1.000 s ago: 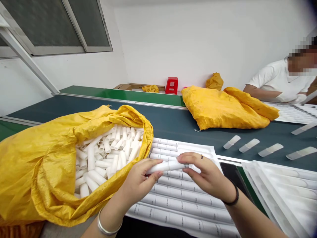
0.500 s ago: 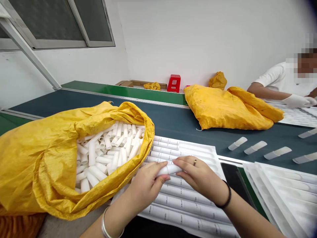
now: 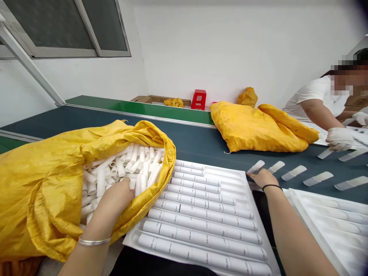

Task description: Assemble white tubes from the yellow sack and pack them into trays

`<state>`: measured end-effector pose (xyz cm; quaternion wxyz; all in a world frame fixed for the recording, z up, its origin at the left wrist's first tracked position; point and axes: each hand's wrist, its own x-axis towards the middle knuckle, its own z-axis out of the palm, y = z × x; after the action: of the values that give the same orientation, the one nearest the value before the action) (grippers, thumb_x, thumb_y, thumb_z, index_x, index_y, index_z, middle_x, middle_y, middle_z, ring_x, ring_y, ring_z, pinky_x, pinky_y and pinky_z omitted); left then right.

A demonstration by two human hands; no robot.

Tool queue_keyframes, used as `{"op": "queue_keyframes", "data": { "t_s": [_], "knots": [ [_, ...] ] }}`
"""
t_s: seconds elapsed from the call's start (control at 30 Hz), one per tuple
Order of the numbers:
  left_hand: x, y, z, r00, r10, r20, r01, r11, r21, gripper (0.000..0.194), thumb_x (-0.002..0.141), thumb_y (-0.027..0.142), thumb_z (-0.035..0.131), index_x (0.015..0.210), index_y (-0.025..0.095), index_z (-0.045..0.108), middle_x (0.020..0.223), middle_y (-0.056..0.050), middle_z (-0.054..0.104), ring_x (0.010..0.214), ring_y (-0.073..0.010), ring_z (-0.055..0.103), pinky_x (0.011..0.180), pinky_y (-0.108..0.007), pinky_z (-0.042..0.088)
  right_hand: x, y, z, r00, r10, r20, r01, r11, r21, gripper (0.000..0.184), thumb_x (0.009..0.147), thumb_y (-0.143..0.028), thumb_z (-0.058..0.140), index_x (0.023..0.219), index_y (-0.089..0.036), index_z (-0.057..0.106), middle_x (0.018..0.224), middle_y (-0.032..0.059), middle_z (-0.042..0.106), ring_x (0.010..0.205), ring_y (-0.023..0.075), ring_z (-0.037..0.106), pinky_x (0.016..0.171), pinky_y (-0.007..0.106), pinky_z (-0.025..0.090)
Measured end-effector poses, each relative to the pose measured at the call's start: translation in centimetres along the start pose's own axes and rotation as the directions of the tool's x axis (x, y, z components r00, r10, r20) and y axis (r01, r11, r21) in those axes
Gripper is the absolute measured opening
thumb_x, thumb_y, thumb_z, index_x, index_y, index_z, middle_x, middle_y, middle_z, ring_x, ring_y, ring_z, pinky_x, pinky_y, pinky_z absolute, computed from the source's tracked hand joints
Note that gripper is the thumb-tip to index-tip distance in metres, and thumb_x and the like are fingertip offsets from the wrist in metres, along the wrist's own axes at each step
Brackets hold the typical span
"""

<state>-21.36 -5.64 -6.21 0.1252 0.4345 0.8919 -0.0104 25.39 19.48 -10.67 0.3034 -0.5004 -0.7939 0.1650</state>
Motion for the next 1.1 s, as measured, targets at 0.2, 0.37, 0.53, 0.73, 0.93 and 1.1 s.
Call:
{"op": "queue_keyframes", "data": {
  "t_s": [0.2, 0.37, 0.53, 0.73, 0.93, 1.1],
  "knots": [
    [0.3, 0.9, 0.1, 0.999, 0.033, 0.013, -0.032, 0.997, -0.065, 0.022, 0.069, 0.02, 0.052, 0.086, 0.013, 0.064, 0.086, -0.018, 0.07, 0.083, -0.0348, 0.066, 0.07, -0.039, 0.048, -1.4, -5.7, 4.7, 0.95, 0.044, 0.31, 0.003, 0.989, -0.15, 0.022, 0.085, -0.026, 0.052, 0.077, -0.017, 0.071, 0.076, 0.01, 0.07, 0.072, 0.0222, 0.066, 0.063, 0.03, 0.046],
    [-0.6, 1.3, -1.5, 0.984, 0.069, -0.165, -0.099, 0.979, -0.18, 0.031, 0.074, 0.02, 0.051, 0.102, 0.014, 0.063, 0.104, -0.015, 0.068, 0.099, -0.0312, 0.063, 0.084, -0.037, 0.047, -2.2, -9.0, 7.1, 0.884, -0.086, 0.459, 0.144, 0.985, -0.094, 0.015, 0.073, -0.017, 0.062, 0.083, -0.016, 0.072, 0.092, 0.0093, 0.07, 0.084, 0.0232, 0.065, 0.078, 0.031, 0.048],
    [-4.0, 3.6, -1.6, 0.871, 0.158, -0.465, -0.442, 0.667, -0.6, 0.026, 0.081, 0.031, 0.058, 0.104, 0.019, 0.06, 0.109, -0.008, 0.064, 0.104, -0.0235, 0.06, 0.093, -0.034, 0.045, -3.2, -11.4, 5.7, 0.936, -0.082, 0.343, 0.127, 0.986, -0.11, 0.02, 0.079, -0.021, 0.052, 0.094, -0.014, 0.063, 0.086, 0.0101, 0.065, 0.081, 0.0243, 0.061, 0.073, 0.036, 0.048],
    [-7.3, 9.0, -0.5, 0.708, 0.521, -0.476, -0.649, 0.217, -0.729, 0.028, 0.088, 0.024, 0.056, 0.115, 0.024, 0.058, 0.109, -0.008, 0.061, 0.103, -0.0214, 0.058, 0.091, -0.035, 0.047, -6.4, -18.6, 4.0, 0.948, -0.267, 0.174, 0.115, 0.796, 0.595, 0.024, 0.092, -0.028, 0.047, 0.112, -0.021, 0.056, 0.1, 0.0063, 0.063, 0.08, 0.0161, 0.061, 0.072, 0.03, 0.054],
    [-7.6, 10.0, -1.2, 0.557, 0.704, -0.439, -0.82, 0.385, -0.424, 0.04, 0.093, 0.022, 0.046, 0.133, 0.028, 0.05, 0.106, -0.008, 0.062, 0.096, -0.0196, 0.059, 0.085, -0.033, 0.05, -7.1, -20.5, 1.2, 0.852, -0.516, 0.086, 0.411, 0.762, 0.5, 0.03, 0.092, -0.016, 0.047, 0.119, -0.026, 0.056, 0.106, 0.0071, 0.06, 0.101, 0.0186, 0.058, 0.088, 0.034, 0.05],
    [-8.0, 10.0, -1.4, 0.547, 0.699, -0.461, -0.829, 0.375, -0.416, 0.049, 0.087, 0.03, 0.059, 0.135, 0.027, 0.047, 0.11, -0.008, 0.065, 0.101, -0.0228, 0.061, 0.088, -0.034, 0.05, -7.4, -20.3, 1.1, 0.808, -0.586, 0.057, 0.516, 0.751, 0.412, 0.032, 0.09, -0.015, 0.05, 0.121, -0.025, 0.054, 0.106, 0.0083, 0.061, 0.1, 0.0195, 0.059, 0.085, 0.033, 0.052]
  ]
}}
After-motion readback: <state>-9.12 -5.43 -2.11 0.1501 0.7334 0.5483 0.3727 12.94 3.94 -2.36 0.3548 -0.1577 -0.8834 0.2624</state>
